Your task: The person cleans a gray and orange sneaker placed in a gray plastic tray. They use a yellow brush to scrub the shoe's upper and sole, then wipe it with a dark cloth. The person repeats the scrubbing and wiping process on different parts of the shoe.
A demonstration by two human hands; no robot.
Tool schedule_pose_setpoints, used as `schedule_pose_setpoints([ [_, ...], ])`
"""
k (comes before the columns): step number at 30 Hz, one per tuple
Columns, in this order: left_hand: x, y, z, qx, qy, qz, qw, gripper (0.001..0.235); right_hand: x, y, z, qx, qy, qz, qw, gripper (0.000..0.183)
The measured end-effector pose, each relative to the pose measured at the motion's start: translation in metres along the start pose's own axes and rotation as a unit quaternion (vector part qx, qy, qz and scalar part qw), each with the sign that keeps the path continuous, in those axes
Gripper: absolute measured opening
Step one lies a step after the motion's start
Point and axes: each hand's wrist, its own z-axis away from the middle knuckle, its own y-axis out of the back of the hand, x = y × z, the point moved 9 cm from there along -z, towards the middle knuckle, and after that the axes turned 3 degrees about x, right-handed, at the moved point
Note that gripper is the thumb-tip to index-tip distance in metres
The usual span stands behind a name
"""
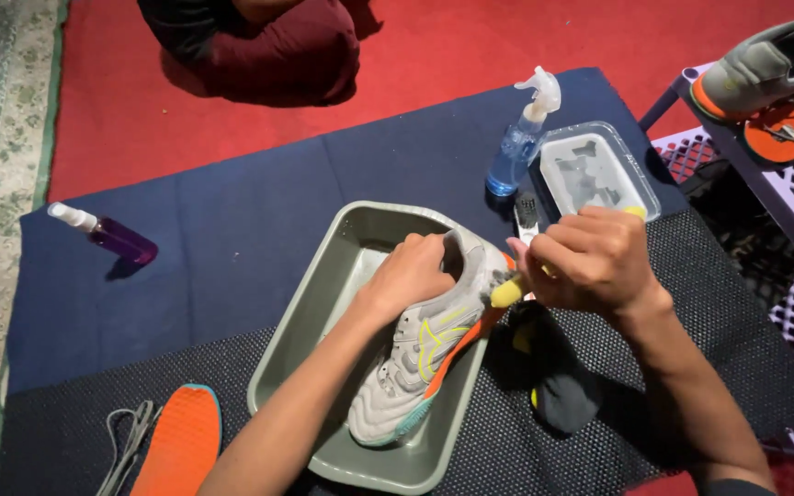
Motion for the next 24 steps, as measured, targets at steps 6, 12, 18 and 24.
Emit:
schedule_pose_setpoints([
  [6,0.004,0.003,0.002,-0.003,0.001,0.006,1.0,0.019,-0.021,-0.007,0.013,0.021,0.058,0.003,0.998,0.032],
  [12,-0.015,-0.008,-0.006,0.005,-0.007,0.027,1.0,0.018,-0.055,-0.016,0.002,-0.003,0.046,-0.032,0.998,0.029],
  [18,-0.025,-0.012,-0.014,-0.003,-0.01,0.033,0.999,0.022,-0.013,-0.015,0.012,0.005,0.035,-0.008,0.999,0.034],
  [24,-0.041,-0.023,-0.023,-0.005,-0.009,0.043,0.999,0.02,-0.025,-0.014,0.012,0.048,0.054,-0.022,0.997,0.033],
])
